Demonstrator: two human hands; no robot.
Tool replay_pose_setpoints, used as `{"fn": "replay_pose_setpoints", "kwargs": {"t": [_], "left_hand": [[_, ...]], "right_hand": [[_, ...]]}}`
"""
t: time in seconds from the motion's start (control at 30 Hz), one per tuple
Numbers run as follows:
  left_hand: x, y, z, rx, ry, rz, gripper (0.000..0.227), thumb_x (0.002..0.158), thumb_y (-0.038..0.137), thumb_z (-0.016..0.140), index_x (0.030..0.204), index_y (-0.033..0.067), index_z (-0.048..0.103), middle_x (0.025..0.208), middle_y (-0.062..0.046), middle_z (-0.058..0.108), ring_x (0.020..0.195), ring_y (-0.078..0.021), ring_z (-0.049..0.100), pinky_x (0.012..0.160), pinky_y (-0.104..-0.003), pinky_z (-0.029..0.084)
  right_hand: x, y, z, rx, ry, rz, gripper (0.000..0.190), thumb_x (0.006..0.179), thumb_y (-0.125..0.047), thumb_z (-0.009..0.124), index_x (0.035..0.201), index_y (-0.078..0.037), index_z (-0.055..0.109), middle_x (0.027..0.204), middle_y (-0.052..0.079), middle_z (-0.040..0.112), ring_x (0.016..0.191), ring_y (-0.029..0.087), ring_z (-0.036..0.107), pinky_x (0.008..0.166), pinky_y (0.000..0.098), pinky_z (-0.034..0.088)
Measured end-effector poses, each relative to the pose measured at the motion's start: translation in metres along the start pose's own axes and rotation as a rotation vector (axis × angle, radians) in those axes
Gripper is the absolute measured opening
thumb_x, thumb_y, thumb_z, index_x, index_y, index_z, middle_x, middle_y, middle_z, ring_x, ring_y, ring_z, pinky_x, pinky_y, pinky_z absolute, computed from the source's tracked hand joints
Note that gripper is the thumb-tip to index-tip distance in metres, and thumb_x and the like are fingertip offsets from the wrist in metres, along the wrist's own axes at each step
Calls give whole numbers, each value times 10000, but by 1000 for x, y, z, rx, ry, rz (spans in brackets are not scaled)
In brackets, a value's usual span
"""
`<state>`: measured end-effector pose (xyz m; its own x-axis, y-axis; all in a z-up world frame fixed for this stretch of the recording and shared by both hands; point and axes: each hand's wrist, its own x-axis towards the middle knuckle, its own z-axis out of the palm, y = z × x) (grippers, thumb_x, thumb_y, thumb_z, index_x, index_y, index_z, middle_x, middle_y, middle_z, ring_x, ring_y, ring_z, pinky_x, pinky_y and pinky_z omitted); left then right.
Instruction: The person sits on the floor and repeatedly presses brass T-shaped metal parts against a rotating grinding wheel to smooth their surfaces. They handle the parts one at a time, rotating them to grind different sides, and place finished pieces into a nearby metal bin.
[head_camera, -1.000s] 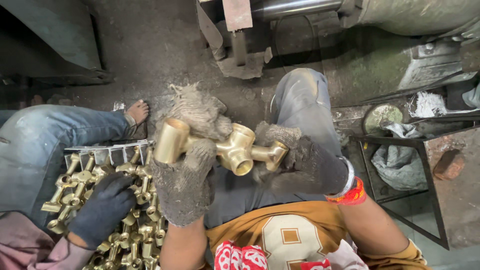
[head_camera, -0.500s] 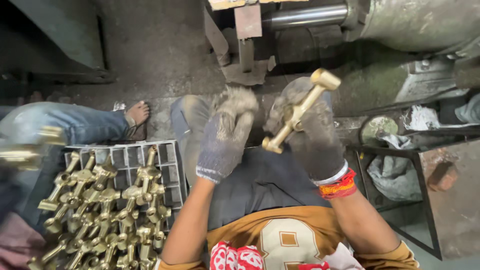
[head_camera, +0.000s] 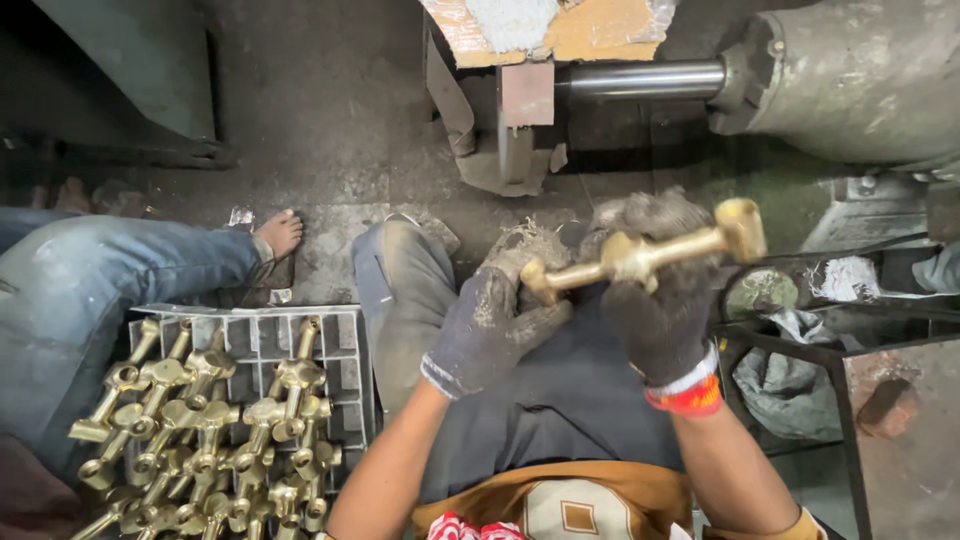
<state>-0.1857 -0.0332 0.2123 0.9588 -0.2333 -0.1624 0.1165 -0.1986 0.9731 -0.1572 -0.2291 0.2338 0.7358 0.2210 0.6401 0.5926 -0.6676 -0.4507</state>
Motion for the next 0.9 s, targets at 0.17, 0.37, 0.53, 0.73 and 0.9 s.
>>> {"fn": "replay_pose_setpoints", "kwargs": {"t": [0.17, 0.37, 0.53, 0.73, 0.9], "left_hand": [[59, -38, -12, 100, 22, 189, 539, 857, 297, 826, 1241, 5, 585, 1093, -136, 654, 1001, -258, 648, 876, -381, 514], [115, -102, 5, -266, -50, -407, 271, 864, 248, 804, 1008, 59, 673, 809, -34, 625, 682, -121, 598, 586, -297, 490], [130, -129, 29, -606, 72, -452, 192, 867, 188, 791, 935, 69, 656, 731, 16, 642, 590, -68, 546, 508, -250, 448], [131, -132, 34, -759, 132, -503, 187, 848, 153, 782, 955, 94, 641, 722, 23, 623, 560, -60, 532, 469, -244, 431], [135, -134, 33, -737, 130, -582, 139, 861, 193, 757, 873, 93, 661, 661, 25, 602, 521, -61, 517, 440, -247, 407]], "right_hand": [[4, 52, 50, 81, -220, 139, 187, 991, -33, 588, 1176, -56, 598, 1071, 141, 721, 1029, 337, 701, 893, 470, 559], [-10, 147, 131, 74, -440, 190, 452, 907, 13, 585, 1358, -1, 615, 1146, 253, 649, 1079, 466, 596, 919, 527, 488], [-33, 200, 189, -93, -342, 24, 304, 937, -21, 597, 1235, -68, 639, 1194, 219, 673, 1132, 428, 602, 998, 505, 469], [-69, 213, 214, -256, -441, 140, 289, 935, -219, 641, 1168, -48, 642, 1122, 182, 684, 1072, 404, 612, 937, 518, 458], [-103, 234, 230, -142, -622, 334, 384, 1048, -290, 501, 1340, -57, 592, 1348, 133, 643, 1241, 321, 570, 1028, 465, 428]]}}
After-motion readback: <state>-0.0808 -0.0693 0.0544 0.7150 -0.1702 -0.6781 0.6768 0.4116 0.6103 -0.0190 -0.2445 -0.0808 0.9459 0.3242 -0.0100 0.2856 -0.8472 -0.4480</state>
